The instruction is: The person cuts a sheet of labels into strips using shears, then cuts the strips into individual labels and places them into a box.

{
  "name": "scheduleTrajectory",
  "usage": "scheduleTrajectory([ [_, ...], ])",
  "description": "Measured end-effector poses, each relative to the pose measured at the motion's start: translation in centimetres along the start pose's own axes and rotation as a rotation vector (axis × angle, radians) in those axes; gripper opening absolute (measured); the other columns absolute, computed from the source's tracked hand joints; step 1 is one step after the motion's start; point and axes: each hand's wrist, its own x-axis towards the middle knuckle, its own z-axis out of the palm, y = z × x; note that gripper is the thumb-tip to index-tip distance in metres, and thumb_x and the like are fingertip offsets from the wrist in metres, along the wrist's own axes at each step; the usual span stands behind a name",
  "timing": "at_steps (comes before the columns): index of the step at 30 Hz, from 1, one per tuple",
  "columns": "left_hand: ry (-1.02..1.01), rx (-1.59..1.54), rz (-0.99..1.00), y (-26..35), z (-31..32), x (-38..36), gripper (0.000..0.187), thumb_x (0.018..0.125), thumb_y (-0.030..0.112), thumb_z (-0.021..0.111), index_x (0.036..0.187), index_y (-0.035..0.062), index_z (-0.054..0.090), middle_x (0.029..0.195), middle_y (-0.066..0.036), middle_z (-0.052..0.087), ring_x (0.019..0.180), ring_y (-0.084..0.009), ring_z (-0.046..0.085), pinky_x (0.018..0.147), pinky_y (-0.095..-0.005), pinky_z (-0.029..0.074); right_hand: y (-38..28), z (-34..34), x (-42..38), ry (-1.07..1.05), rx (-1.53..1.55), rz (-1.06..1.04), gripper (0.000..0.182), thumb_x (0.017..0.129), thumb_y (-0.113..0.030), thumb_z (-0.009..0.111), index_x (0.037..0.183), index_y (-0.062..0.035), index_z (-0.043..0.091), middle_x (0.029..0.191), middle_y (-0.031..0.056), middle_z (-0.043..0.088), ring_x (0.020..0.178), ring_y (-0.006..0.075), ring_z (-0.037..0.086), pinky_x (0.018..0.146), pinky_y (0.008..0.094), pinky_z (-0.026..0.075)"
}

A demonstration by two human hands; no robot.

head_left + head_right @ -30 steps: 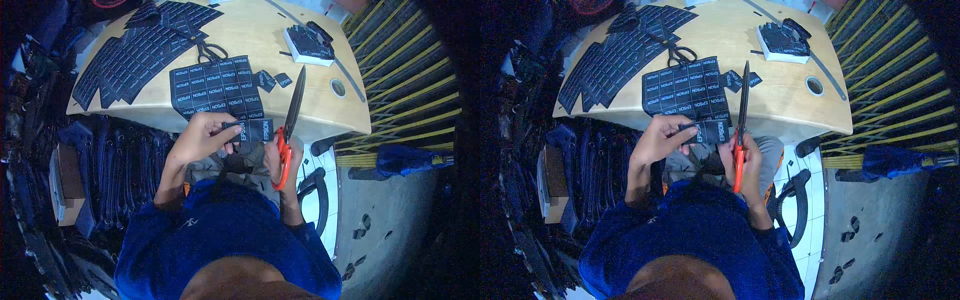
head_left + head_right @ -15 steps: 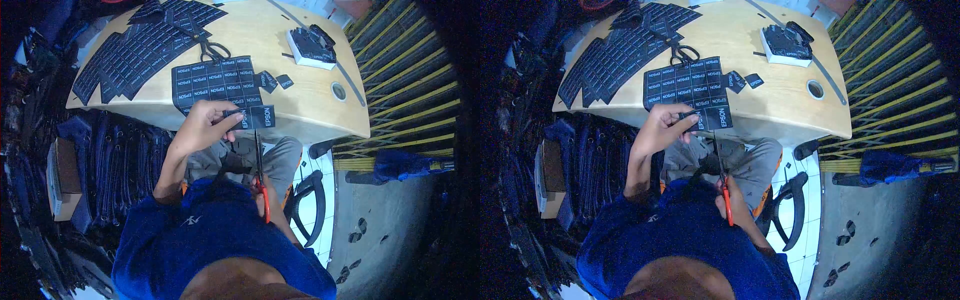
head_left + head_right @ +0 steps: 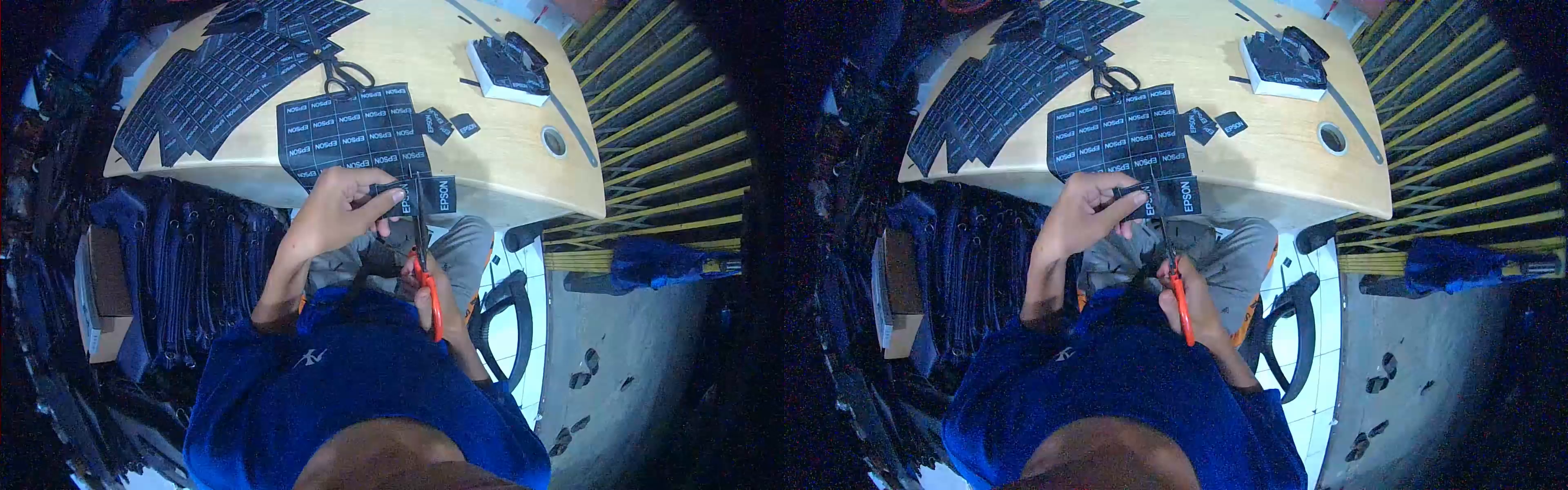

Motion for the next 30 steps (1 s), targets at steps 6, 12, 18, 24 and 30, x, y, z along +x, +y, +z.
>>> scheduleTrajectory([
  [6,-0.006,-0.007,-0.008,0.0,-0.1,0.1,0.015,0.086,0.008,0.057,0.087,-0.0057,0.061,0.066,-0.004,0.06,0.054,-0.0062,0.056,0.048,-0.0197,0.045,-1.2,0.6,0.5,0.035,0.013,0.006,0.061,0.078,-0.061,0.045,0.095,-0.0022,0.043,0.079,0.0026,0.042,0.07,0.0106,0.039,0.062,0.0248,0.035],
  [12,0.02,-0.023,-0.002,-0.5,-0.2,0.3,0.016,0.086,0.01,0.057,0.085,-0.0044,0.062,0.065,-0.005,0.061,0.055,-0.0067,0.058,0.048,-0.0198,0.044,0.0,0.4,0.6,0.008,0.095,0.025,0.06,0.078,-0.061,0.046,0.095,-0.0026,0.043,0.079,0.0021,0.041,0.07,0.0098,0.038,0.062,0.0239,0.034],
  [18,0.008,-0.019,-0.018,-0.5,-0.3,0.6,0.016,0.086,0.011,0.057,0.085,-0.004,0.062,0.065,-0.005,0.062,0.055,-0.0064,0.058,0.048,-0.0197,0.045,-0.5,0.2,0.8,0.012,0.051,0.049,0.043,0.082,-0.043,0.051,0.093,-0.0023,0.045,0.079,0.0051,0.045,0.071,0.0135,0.042,0.066,0.0279,0.038],
  [24,-0.003,-0.05,-0.006,-0.7,-0.4,0.9,0.014,0.086,0.01,0.057,0.086,-0.004,0.062,0.066,-0.004,0.061,0.054,-0.006,0.056,0.048,-0.0195,0.045,-0.4,-0.2,1.2,0.04,-0.041,0.032,0.036,0.085,-0.037,0.049,0.089,-0.0022,0.046,0.074,0.004,0.046,0.068,0.0137,0.044,0.063,0.0292,0.039],
  [30,-0.008,-0.026,-0.01,-0.5,-0.8,1.8,0.013,0.086,0.008,0.058,0.087,-0.0042,0.062,0.067,-0.003,0.06,0.054,-0.0058,0.055,0.048,-0.0191,0.045,0.0,0.0,1.9,0.077,0.003,0.063,0.034,0.087,-0.037,0.05,0.085,-0.0034,0.046,0.066,0.0001,0.045,0.058,0.0096,0.042,0.052,0.0259,0.036],
])
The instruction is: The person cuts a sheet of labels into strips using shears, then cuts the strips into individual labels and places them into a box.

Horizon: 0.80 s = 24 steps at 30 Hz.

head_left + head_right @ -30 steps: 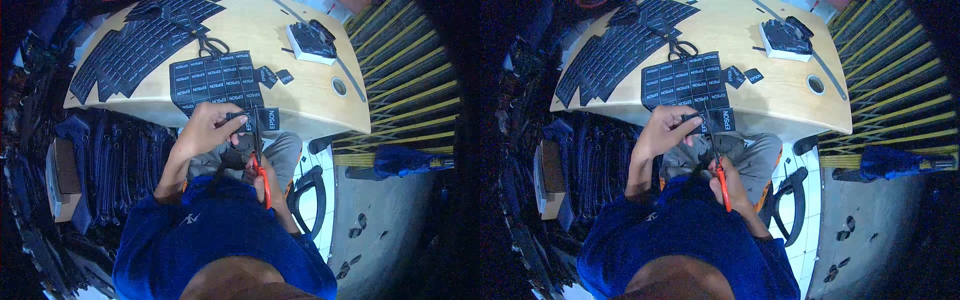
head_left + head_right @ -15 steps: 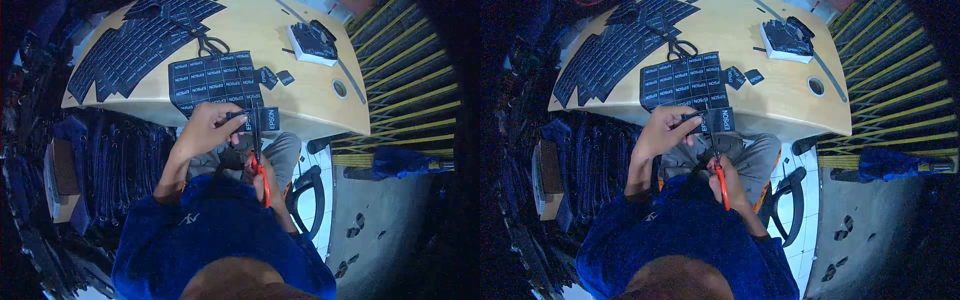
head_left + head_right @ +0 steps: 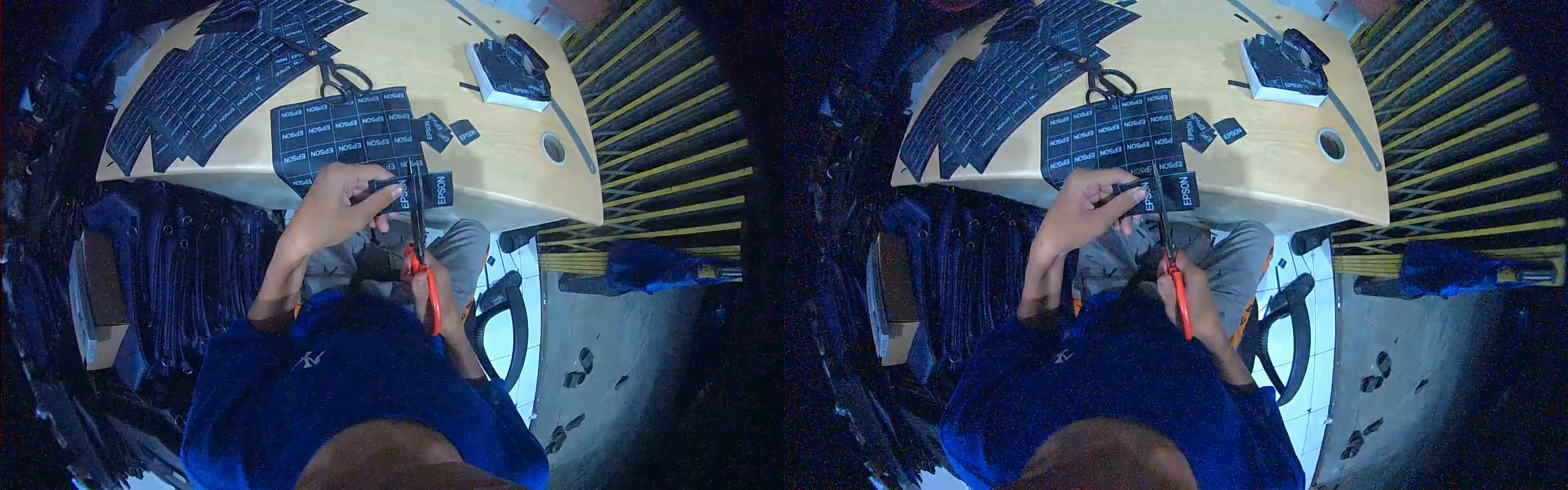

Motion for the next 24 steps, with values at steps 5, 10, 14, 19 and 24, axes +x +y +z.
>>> scheduleTrajectory([
  [5,-0.009,-0.051,0.005,0.3,-0.3,1.1,0.014,0.086,0.009,0.058,0.088,-0.0046,0.062,0.066,-0.004,0.06,0.054,-0.0059,0.055,0.048,-0.0189,0.044,-0.5,-0.2,0.9,0.042,-0.016,0.004,0.033,0.088,-0.036,0.05,0.085,-0.0037,0.048,0.063,-0.0013,0.044,0.055,0.0088,0.041,0.048,0.0257,0.035],
  [10,-0.022,-0.016,-0.012,0.0,-0.8,2.5,0.014,0.086,0.009,0.058,0.088,-0.0048,0.062,0.067,-0.004,0.06,0.053,-0.0057,0.055,0.048,-0.0189,0.044,-0.5,-0.7,1.8,0.074,-0.149,0.063,0.032,0.089,-0.033,0.05,0.082,-0.0015,0.05,0.055,0.0022,0.044,0.051,0.0112,0.041,0.046,0.0296,0.035],
  [14,-0.033,0.019,-0.034,-0.1,-1.1,3.8,0.014,0.086,0.01,0.059,0.088,-0.0044,0.062,0.066,-0.004,0.06,0.053,-0.0056,0.055,0.048,-0.0187,0.044,-0.2,-1.1,2.8,0.092,-0.143,0.073,0.032,0.089,-0.031,0.051,0.081,-0.0002,0.051,0.053,0.0047,0.043,0.049,0.0125,0.041,0.046,0.0315,0.035],
  [19,-0.065,-0.022,-0.015,-0.7,-1.6,5.7,0.014,0.086,0.01,0.059,0.087,-0.0044,0.062,0.065,-0.003,0.059,0.053,-0.0056,0.056,0.047,-0.0184,0.044,-0.3,-1.7,4.0,0.118,-0.23,0.109,0.028,0.089,-0.026,0.052,0.079,0.0008,0.051,0.054,0.0059,0.044,0.05,0.0131,0.043,0.046,0.0321,0.035],
  [24,-0.067,-0.006,-0.02,-0.8,-1.8,7.5,0.014,0.086,0.009,0.058,0.085,-0.0043,0.062,0.066,-0.004,0.06,0.053,-0.0059,0.056,0.047,-0.0187,0.044,-1.4,-2.1,5.3,0.145,-0.263,0.119,0.03,0.089,-0.025,0.053,0.076,0.0011,0.051,0.052,0.0065,0.045,0.047,0.0145,0.041,0.045,0.0333,0.035],
])
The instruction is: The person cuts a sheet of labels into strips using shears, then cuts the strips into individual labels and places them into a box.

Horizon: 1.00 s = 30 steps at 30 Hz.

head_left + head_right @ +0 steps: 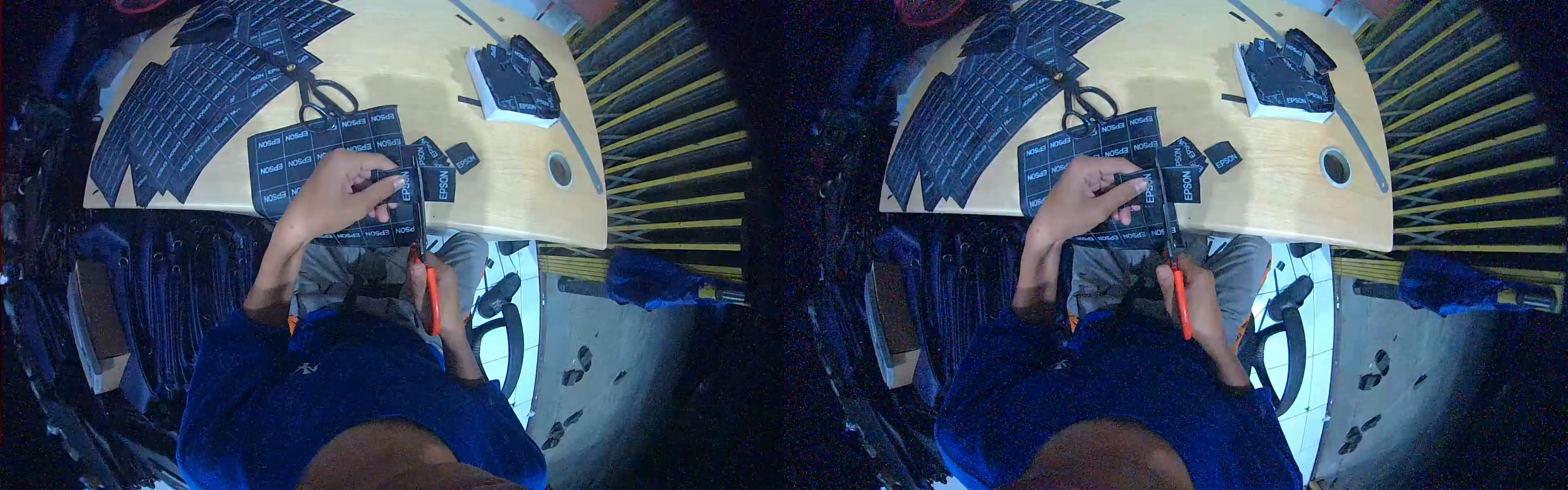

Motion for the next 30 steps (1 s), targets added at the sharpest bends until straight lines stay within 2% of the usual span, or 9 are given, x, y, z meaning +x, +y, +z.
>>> scheduleTrajectory([
  [2,-0.017,0.017,-0.009,0.0,-0.2,0.7,0.014,0.086,0.009,0.058,0.085,-0.0043,0.062,0.066,-0.005,0.06,0.053,-0.0058,0.056,0.047,-0.0189,0.044,0.1,-0.1,0.5,-0.021,0.014,0.071,0.031,0.089,-0.026,0.053,0.074,0.0013,0.051,0.051,0.0068,0.045,0.046,0.0152,0.041,0.045,0.0339,0.035],
  [4,-0.027,0.078,-0.005,-0.6,-0.5,1.4,0.015,0.086,0.01,0.058,0.084,-0.0041,0.062,0.066,-0.004,0.061,0.053,-0.0055,0.055,0.047,-0.0195,0.044,0.4,-0.2,1.1,0.002,-0.157,-0.004,0.032,0.089,-0.026,0.054,0.073,0.0013,0.051,0.051,0.0062,0.045,0.045,0.0156,0.042,0.044,0.0342,0.035],
  [8,-0.016,0.032,-0.05,-1.1,-0.6,2.1,0.015,0.085,0.01,0.058,0.085,-0.0042,0.062,0.065,-0.004,0.06,0.053,-0.0056,0.055,0.048,-0.0192,0.044,1.1,-0.3,1.8,0.005,-0.123,0.04,0.032,0.089,-0.024,0.054,0.07,0.0014,0.051,0.053,0.0074,0.046,0.049,0.0139,0.044,0.045,0.0336,0.036],
  [11,-0.021,0.062,-0.056,-1.5,-0.9,1.9,0.015,0.086,0.01,0.059,0.086,-0.0042,0.062,0.065,-0.004,0.06,0.053,-0.0058,0.055,0.048,-0.0189,0.044,0.9,-0.4,1.8,0.059,0.052,0.005,0.026,0.088,-0.021,0.055,0.073,-0.0002,0.051,0.056,0.0048,0.047,0.053,0.0103,0.045,0.047,0.03,0.036],
  [14,-0.023,0.026,-0.077,-1.4,-0.3,1.1,0.016,0.086,0.01,0.058,0.084,-0.0053,0.061,0.065,-0.005,0.06,0.054,-0.0072,0.057,0.048,-0.0196,0.045,0.4,-0.7,1.4,0.105,0.238,0.017,0.018,0.084,-0.018,0.061,0.083,-0.0032,0.05,0.067,-0.0025,0.049,0.058,0.0053,0.044,0.052,0.021,0.037],
  [18,-0.11,-0.016,-0.05,-1.6,1.2,-0.5,0.017,0.086,0.011,0.057,0.086,-0.0064,0.06,0.067,-0.007,0.061,0.054,-0.0082,0.059,0.047,-0.0203,0.045,-0.9,-0.2,1.0,0.197,0.385,0.016,0.02,0.08,-0.015,0.067,0.083,-0.0036,0.051,0.069,-0.0034,0.049,0.061,0.0028,0.043,0.054,0.0176,0.036],
  [21,-0.184,-0.028,-0.073,-1.2,2.3,-1.9,0.018,0.087,0.011,0.057,0.088,-0.0062,0.06,0.069,-0.006,0.061,0.055,-0.0079,0.059,0.047,-0.0202,0.045,-1.9,-0.2,0.4,0.277,0.272,-0.059,0.019,0.081,-0.014,0.066,0.082,-0.004,0.051,0.069,-0.0041,0.048,0.062,0.0017,0.043,0.054,0.017,0.035],
  [26,-0.192,-0.063,-0.09,-1.0,3.6,-3.9,0.016,0.087,0.011,0.056,0.088,-0.0053,0.059,0.069,-0.005,0.061,0.057,-0.0079,0.06,0.049,-0.0199,0.045,-1.6,0.4,-0.5,0.336,0.352,-0.155,0.011,0.083,-0.004,0.061,0.081,-0.0045,0.051,0.066,-0.0061,0.046,0.057,-0.0005,0.039,0.049,0.0152,0.03],
  [30,-0.165,-0.055,-0.027,-1.7,4.2,-4.8,0.015,0.086,0.01,0.057,0.088,-0.0054,0.059,0.069,-0.005,0.06,0.06,-0.0084,0.06,0.052,-0.0213,0.046,-1.8,-0.1,-1.6,0.313,0.367,-0.139,0.012,0.083,-0.005,0.062,0.079,-0.0043,0.05,0.064,-0.0065,0.044,0.056,-0.0011,0.038,0.048,0.0152,0.03],
])
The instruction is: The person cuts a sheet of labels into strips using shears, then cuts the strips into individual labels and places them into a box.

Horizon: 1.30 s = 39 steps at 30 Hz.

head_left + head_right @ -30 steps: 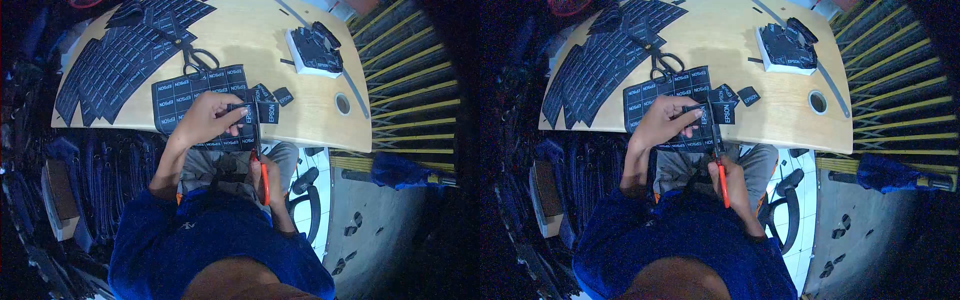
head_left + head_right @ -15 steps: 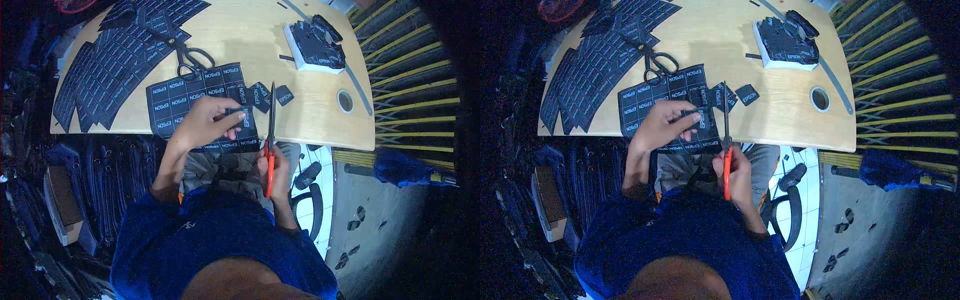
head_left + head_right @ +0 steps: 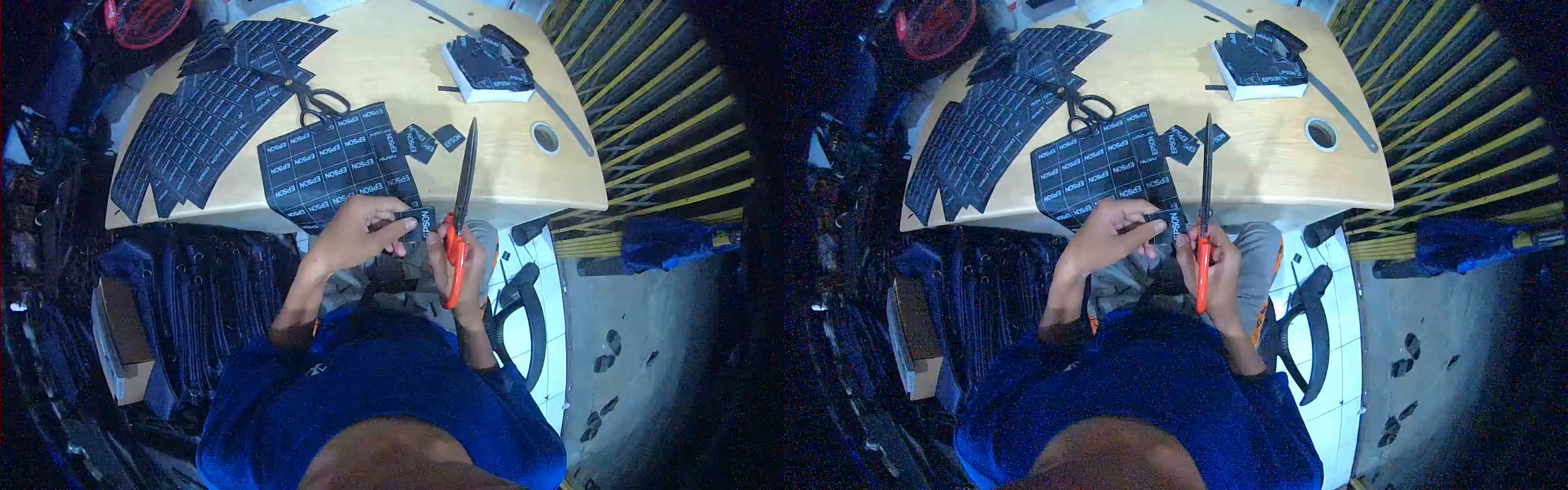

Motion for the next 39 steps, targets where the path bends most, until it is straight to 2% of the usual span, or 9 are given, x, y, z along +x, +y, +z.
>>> scheduleTrajectory([
  [5,0.227,0.411,0.142,0.7,-0.5,1.5,0.017,0.081,0.011,0.063,0.088,-0.0045,0.062,0.073,-0.009,0.061,0.065,-0.0141,0.061,0.053,-0.0258,0.047,0.7,-1.4,-1.0,0.041,-0.035,-0.054,0.012,0.084,-0.009,0.06,0.081,-0.0033,0.05,0.062,-0.005,0.046,0.053,0.0008,0.041,0.046,0.0162,0.031],
  [7,0.303,0.6,0.409,0.7,-1.3,3.6,0.018,0.08,0.012,0.064,0.088,-0.0037,0.062,0.084,-0.01,0.061,0.072,-0.0171,0.06,0.059,-0.0285,0.048,1.2,-2.4,-1.4,0.033,-0.071,-0.027,0.012,0.086,-0.012,0.057,0.084,-0.0022,0.05,0.061,-0.003,0.048,0.051,0.003,0.044,0.044,0.0172,0.033],
  [13,0.608,1.178,0.22,-0.8,-1.5,8.2,0.042,0.073,0.024,0.069,0.102,-0.0039,0.057,0.104,-0.021,0.053,0.103,-0.0348,0.046,0.086,-0.0412,0.039,2.0,-4.6,-2.7,0.165,-0.085,-0.189,0.016,0.088,-0.018,0.054,0.084,-0.0038,0.047,0.058,-0.0037,0.044,0.046,0.0028,0.04,0.041,0.0179,0.031],
  [18,0.815,1.275,0.109,-2.3,2.8,8.8,0.057,0.079,0.04,0.061,0.117,-0.001,0.05,0.12,-0.027,0.037,0.11,-0.0412,0.035,0.087,-0.0564,0.03,4.0,-7.0,-3.9,0.173,-0.051,0.035,0.02,0.086,-0.022,0.058,0.085,-0.0053,0.048,0.059,-0.0058,0.043,0.047,0.0013,0.039,0.041,0.0172,0.03],
  [22,0.717,1.134,-0.03,-1.9,3.7,9.5,0.048,0.08,0.034,0.062,0.118,0.0073,0.052,0.12,-0.024,0.039,0.11,-0.0391,0.036,0.087,-0.0541,0.033,4.2,-8.1,-4.3,0.192,-0.088,-0.031,0.021,0.086,-0.024,0.058,0.082,-0.0065,0.048,0.059,-0.0054,0.043,0.046,0.0022,0.039,0.041,0.0174,0.03],
  [25,0.611,0.988,-0.043,-0.5,3.4,9.7,0.043,0.079,0.025,0.063,0.112,0.0,0.054,0.12,-0.026,0.036,0.111,-0.0413,0.034,0.085,-0.0549,0.034,3.8,-9.1,-4.7,0.159,-0.015,0.023,0.02,0.087,-0.022,0.058,0.081,-0.0067,0.047,0.059,-0.005,0.043,0.047,0.0024,0.039,0.041,0.0174,0.03],
  [30,0.673,1.167,0.173,-0.7,2.9,10.7,0.025,0.073,0.01,0.064,0.098,0.006,0.064,0.087,-0.023,0.06,0.085,-0.0394,0.058,0.078,-0.0406,0.047,3.4,-10.2,-4.9,0.207,-0.085,-0.01,0.021,0.086,-0.023,0.058,0.078,-0.0052,0.049,0.058,-0.0038,0.044,0.046,0.0026,0.04,0.04,0.018,0.03],
  [37,0.634,1.04,0.294,0.5,-0.5,12.2,0.018,0.07,0.001,0.062,0.088,0.0013,0.065,0.083,-0.022,0.062,0.081,-0.035,0.061,0.074,-0.0384,0.047,4.7,-12.6,-5.2,0.281,-0.117,-0.047,0.022,0.086,-0.023,0.059,0.079,-0.0042,0.049,0.057,-0.0043,0.044,0.044,0.0029,0.04,0.039,0.0186,0.029],
  [39,0.681,1.048,0.335,2.7,-0.7,14.0,0.017,0.071,0.003,0.063,0.088,0.002,0.065,0.081,-0.021,0.063,0.08,-0.0353,0.061,0.072,-0.0384,0.048,4.4,-13.3,-5.3,0.299,-0.059,0.097,0.014,0.085,-0.01,0.06,0.078,-0.0025,0.051,0.066,-0.003,0.048,0.059,0.0028,0.043,0.053,0.0184,0.035],
])
